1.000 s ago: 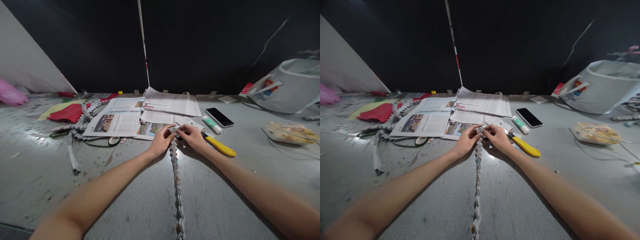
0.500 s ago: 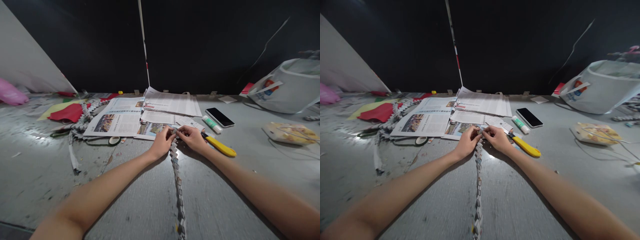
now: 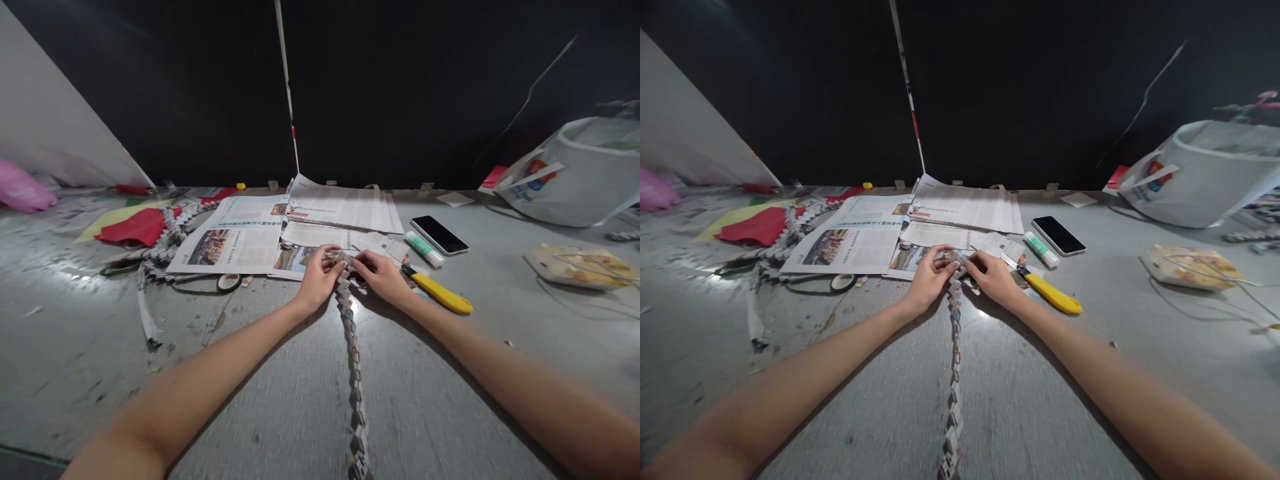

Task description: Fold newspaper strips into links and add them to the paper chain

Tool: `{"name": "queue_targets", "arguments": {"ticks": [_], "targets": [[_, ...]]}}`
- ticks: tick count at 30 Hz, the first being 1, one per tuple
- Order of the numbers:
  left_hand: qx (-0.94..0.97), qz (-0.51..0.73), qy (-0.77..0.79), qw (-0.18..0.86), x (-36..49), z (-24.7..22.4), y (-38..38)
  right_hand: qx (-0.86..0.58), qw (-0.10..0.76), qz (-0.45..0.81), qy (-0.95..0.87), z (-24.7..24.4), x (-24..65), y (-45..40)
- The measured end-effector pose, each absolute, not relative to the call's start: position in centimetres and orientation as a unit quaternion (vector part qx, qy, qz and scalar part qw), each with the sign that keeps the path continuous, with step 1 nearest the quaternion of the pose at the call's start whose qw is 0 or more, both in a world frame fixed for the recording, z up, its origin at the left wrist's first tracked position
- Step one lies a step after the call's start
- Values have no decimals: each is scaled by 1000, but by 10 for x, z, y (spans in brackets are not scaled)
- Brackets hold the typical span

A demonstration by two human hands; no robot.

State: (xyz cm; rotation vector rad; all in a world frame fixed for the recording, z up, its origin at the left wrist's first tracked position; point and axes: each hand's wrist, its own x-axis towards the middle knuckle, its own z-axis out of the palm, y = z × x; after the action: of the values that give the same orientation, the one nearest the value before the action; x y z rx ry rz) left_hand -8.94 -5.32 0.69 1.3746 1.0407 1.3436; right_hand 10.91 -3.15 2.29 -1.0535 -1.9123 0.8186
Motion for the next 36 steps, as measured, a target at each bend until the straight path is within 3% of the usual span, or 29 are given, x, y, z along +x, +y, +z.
{"name": "queue_targets", "arguments": {"ticks": [11, 32, 36], "targets": [[572, 532, 411, 471, -90, 7, -55, -392, 385, 336, -765, 24, 111, -32], [653, 496, 439, 367, -88, 16, -64, -402, 383, 312, -771, 21, 112, -33], [629, 502, 432, 407, -88, 12, -60, -404, 379, 317, -770, 21, 111, -33]]}}
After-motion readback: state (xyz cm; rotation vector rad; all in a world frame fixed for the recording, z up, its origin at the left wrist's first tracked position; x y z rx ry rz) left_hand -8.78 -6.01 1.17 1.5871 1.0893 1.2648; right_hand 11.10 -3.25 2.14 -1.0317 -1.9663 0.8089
